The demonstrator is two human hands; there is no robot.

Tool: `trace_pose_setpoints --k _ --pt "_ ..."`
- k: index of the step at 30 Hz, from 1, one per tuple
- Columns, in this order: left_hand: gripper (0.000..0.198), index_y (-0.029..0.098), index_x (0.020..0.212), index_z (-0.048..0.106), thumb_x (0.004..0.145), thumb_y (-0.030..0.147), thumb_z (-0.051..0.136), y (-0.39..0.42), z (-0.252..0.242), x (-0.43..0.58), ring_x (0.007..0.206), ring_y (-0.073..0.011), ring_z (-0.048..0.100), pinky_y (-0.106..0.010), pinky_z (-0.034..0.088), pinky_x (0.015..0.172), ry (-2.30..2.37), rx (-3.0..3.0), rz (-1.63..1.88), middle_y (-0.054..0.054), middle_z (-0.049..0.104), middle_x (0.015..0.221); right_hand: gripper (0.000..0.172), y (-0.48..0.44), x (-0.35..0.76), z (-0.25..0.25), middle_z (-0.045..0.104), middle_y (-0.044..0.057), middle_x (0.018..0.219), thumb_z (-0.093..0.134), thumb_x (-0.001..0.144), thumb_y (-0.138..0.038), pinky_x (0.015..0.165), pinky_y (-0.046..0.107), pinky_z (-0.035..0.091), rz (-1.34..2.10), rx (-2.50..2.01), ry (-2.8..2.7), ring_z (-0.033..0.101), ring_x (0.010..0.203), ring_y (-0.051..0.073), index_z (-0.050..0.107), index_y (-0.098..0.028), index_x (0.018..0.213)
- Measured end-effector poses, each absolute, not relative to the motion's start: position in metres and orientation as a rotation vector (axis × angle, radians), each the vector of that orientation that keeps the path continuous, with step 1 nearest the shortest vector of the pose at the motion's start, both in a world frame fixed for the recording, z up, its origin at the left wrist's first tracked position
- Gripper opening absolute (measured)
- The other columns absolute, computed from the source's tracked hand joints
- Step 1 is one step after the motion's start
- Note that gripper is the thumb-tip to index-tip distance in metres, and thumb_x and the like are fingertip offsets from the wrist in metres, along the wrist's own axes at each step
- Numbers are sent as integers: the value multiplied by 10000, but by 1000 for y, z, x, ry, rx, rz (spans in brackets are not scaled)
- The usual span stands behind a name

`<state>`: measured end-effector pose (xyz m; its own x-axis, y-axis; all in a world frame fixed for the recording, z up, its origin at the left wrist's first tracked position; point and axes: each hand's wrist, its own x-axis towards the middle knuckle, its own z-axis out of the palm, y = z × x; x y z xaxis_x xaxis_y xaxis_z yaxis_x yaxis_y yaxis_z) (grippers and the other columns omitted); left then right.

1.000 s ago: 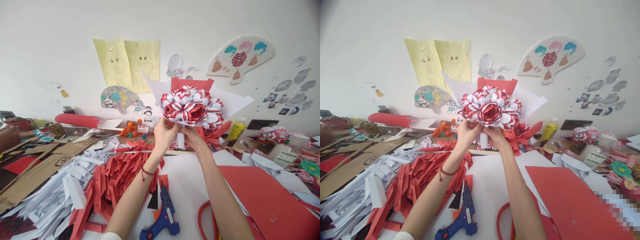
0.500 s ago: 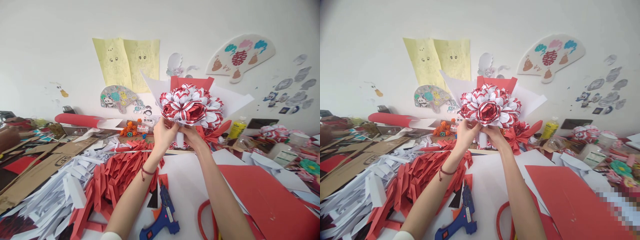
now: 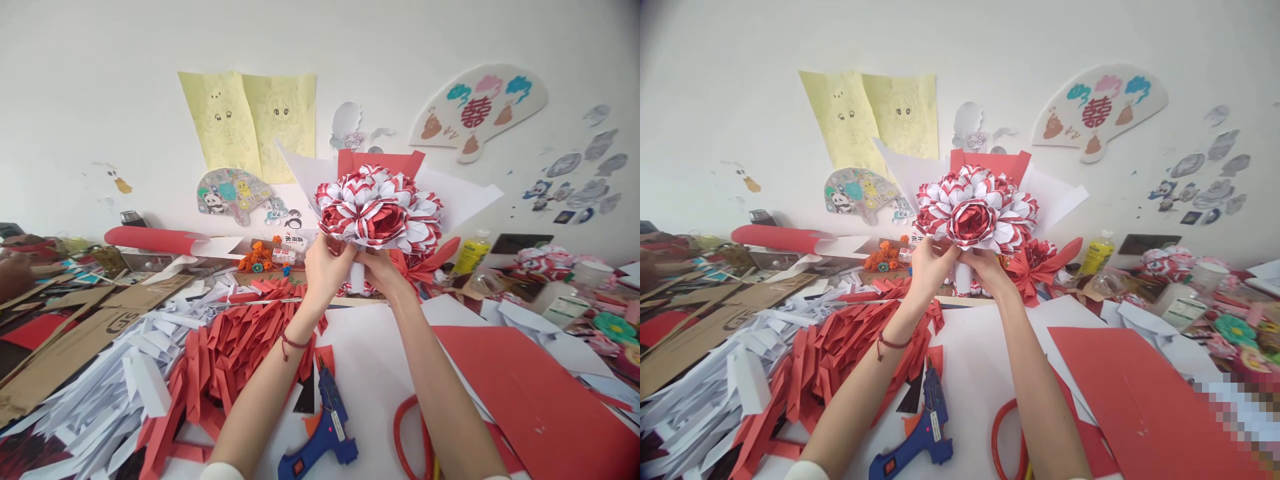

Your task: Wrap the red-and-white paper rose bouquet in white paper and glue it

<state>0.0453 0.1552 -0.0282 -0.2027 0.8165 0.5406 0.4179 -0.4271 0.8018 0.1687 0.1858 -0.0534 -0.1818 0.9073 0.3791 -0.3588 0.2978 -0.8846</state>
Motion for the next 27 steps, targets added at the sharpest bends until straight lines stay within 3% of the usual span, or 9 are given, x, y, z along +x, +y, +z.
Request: trace_pose_setpoints --k 11,27 --pt "208 219 785 525 755 365 670 153 -27 46 743 -180 640 -286 423 668 1429 1725 1670 -4 669 789 387 185 169 -53 750 40 894 837 602 -287 782 388 553 1276 -534 -1274 687 958 294 714 -236 965" --pt "204 221 802 556 759 371 686 155 -29 45 760 -186 649 -291 436 683 1409 1740 1674 -7 673 805 311 190 172 -57 743 45 850 824 612 -333 754 391 563 1278 -597 -1295 688 927 295 723 -222 884"
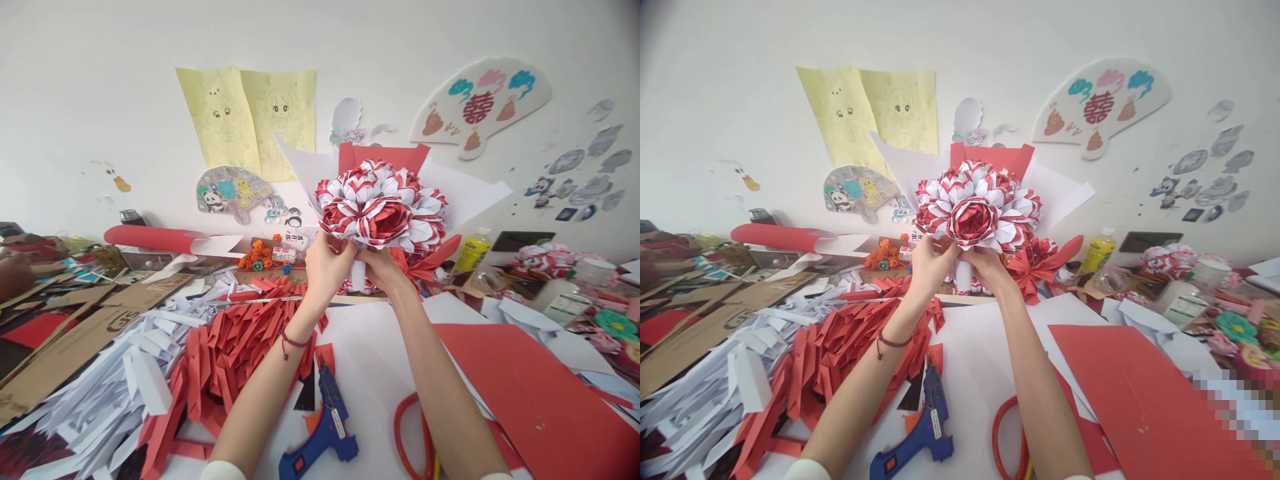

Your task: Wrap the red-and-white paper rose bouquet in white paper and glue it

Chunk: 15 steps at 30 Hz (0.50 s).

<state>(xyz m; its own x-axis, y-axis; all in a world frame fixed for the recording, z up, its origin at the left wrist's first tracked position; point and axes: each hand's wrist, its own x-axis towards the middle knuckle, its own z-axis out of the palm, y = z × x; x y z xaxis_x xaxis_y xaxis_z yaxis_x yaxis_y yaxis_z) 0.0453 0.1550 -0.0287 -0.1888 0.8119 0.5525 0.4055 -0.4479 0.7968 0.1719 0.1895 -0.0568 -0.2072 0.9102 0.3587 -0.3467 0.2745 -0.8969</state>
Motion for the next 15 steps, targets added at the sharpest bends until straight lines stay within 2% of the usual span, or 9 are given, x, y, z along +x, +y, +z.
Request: trace_pose_setpoints --k 15 --pt "211 216 814 559 772 385 678 156 -30 44 758 -186 646 -288 443 682 1416 1760 1676 -15 677 808 323 189 172 -58 719 27 734 833 597 -336 716 395 554 1271 -655 -1258 691 862 293 717 -229 879"
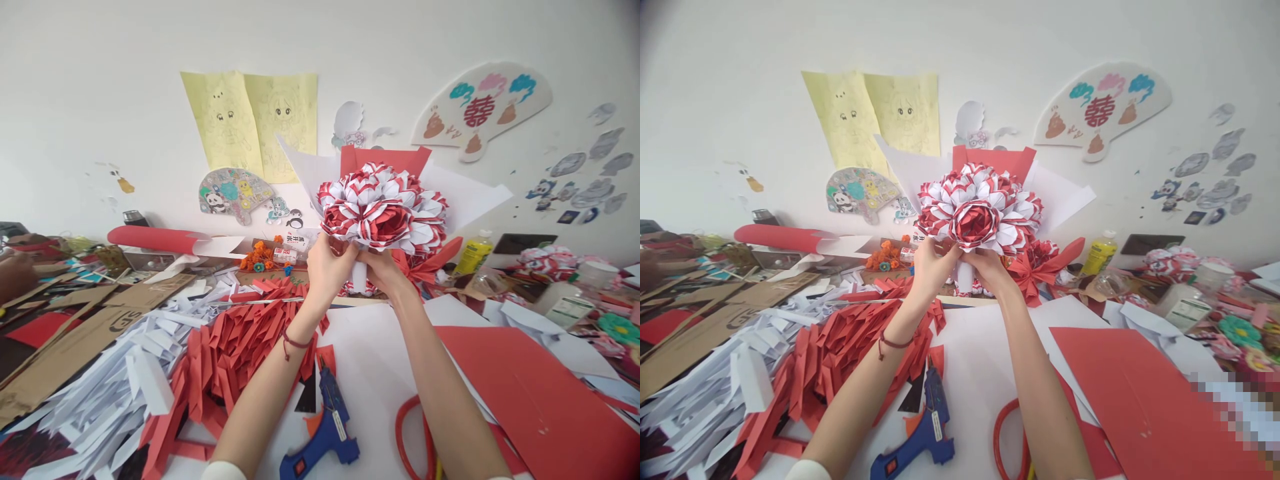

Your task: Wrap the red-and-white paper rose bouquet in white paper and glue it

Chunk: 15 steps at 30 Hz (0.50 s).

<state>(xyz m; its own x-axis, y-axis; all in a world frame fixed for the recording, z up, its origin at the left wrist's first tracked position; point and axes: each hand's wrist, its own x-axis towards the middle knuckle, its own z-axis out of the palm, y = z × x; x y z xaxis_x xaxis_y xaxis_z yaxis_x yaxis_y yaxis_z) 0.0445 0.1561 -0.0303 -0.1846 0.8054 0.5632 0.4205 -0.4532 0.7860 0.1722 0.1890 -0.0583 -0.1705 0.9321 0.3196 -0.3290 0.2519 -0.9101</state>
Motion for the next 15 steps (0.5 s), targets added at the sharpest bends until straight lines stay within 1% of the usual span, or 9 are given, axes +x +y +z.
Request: trace_pose_setpoints --k 7,12,15 --pt "251 204 810 597 776 444 662 158 -31 43 689 -193 630 -287 428 614 1382 1768 1648 -34 703 765 356 188 175 -57 733 30 750 838 580 -352 673 380 537 1324 -729 -1262 696 816 288 722 -223 891" --pt "249 205 760 565 760 430 671 161 -32 43 692 -188 621 -284 421 623 1393 1754 1643 -39 694 781 350 190 175 -58 730 37 751 845 585 -359 685 389 544 1311 -699 -1248 696 812 287 713 -211 873" --pt "233 209 753 542 763 403 669 164 -34 43 702 -185 624 -292 438 653 1389 1736 1646 -23 679 769 353 191 172 -58 728 26 766 842 595 -349 715 379 545 1256 -641 -1245 692 851 277 706 -225 897"
